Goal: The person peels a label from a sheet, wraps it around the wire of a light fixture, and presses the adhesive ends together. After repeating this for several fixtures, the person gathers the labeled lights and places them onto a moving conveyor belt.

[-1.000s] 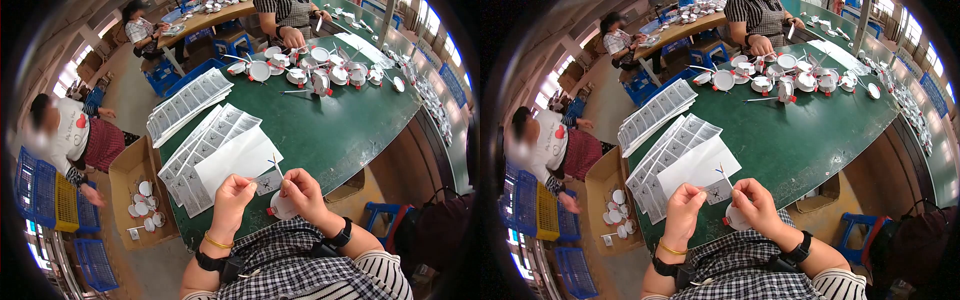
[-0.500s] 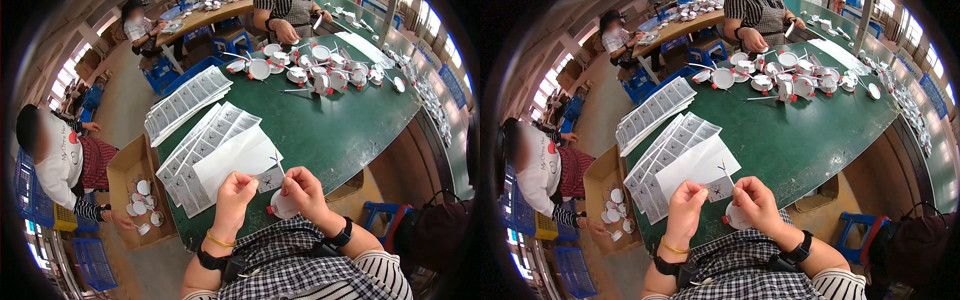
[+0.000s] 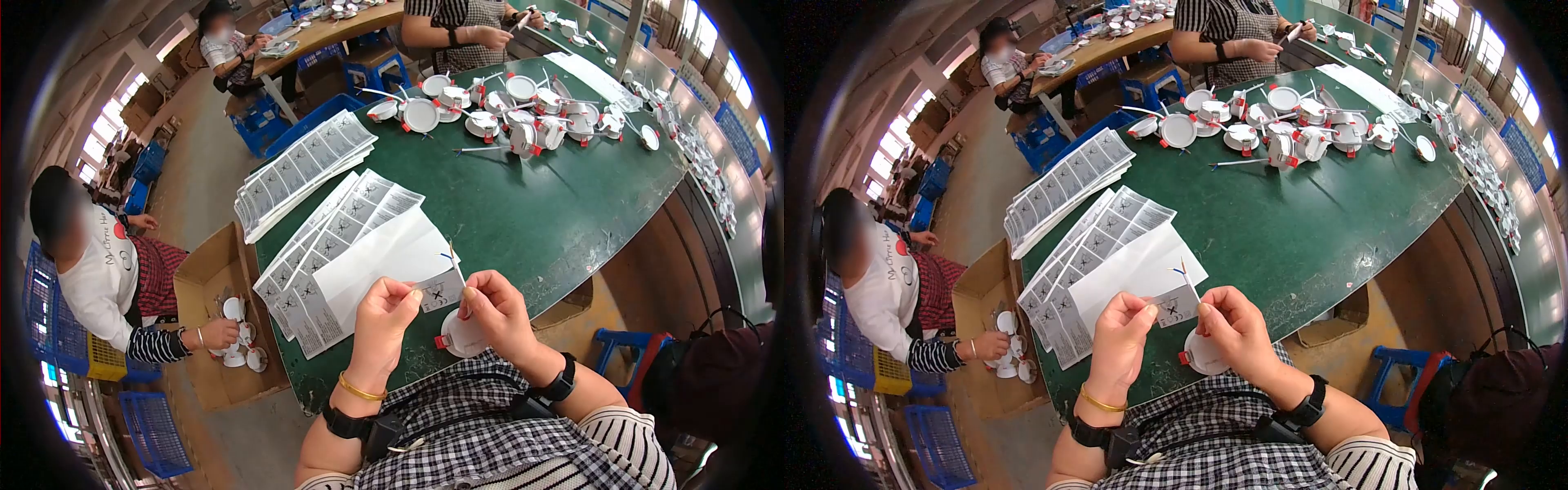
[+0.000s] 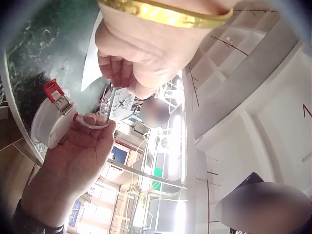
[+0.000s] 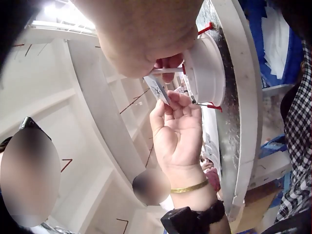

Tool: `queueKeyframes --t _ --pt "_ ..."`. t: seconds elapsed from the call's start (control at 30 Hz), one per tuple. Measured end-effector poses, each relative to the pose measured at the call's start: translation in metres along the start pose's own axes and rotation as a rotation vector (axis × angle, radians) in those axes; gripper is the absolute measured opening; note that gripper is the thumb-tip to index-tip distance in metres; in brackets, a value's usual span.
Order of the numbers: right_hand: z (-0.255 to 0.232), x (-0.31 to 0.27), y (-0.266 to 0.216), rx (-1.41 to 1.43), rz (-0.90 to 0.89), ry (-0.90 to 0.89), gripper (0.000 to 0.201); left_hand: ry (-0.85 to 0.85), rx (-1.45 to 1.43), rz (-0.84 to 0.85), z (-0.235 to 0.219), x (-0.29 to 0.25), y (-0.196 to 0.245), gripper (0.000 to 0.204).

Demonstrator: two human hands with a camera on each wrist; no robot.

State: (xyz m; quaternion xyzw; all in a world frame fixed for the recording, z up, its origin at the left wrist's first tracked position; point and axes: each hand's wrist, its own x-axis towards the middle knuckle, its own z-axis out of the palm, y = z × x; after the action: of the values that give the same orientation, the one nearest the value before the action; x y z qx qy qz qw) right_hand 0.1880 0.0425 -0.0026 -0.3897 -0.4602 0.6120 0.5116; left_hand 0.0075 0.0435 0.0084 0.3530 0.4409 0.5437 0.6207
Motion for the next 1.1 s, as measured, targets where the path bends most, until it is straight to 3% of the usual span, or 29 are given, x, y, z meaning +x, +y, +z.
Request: queueKeyframes --t 0.7,1.1 --pt "-0.002 0.0 0.002 0.048 -0.028 0.019 0.011 0.027 -0.031 0.001 0.008 0.005 -0.004 0.009" --pt "-0.005 0.0 -0.001 0.058 0.002 0.043 0.012 0.028 -0.115 0.032 0.016 0.006 0.002 0.019"
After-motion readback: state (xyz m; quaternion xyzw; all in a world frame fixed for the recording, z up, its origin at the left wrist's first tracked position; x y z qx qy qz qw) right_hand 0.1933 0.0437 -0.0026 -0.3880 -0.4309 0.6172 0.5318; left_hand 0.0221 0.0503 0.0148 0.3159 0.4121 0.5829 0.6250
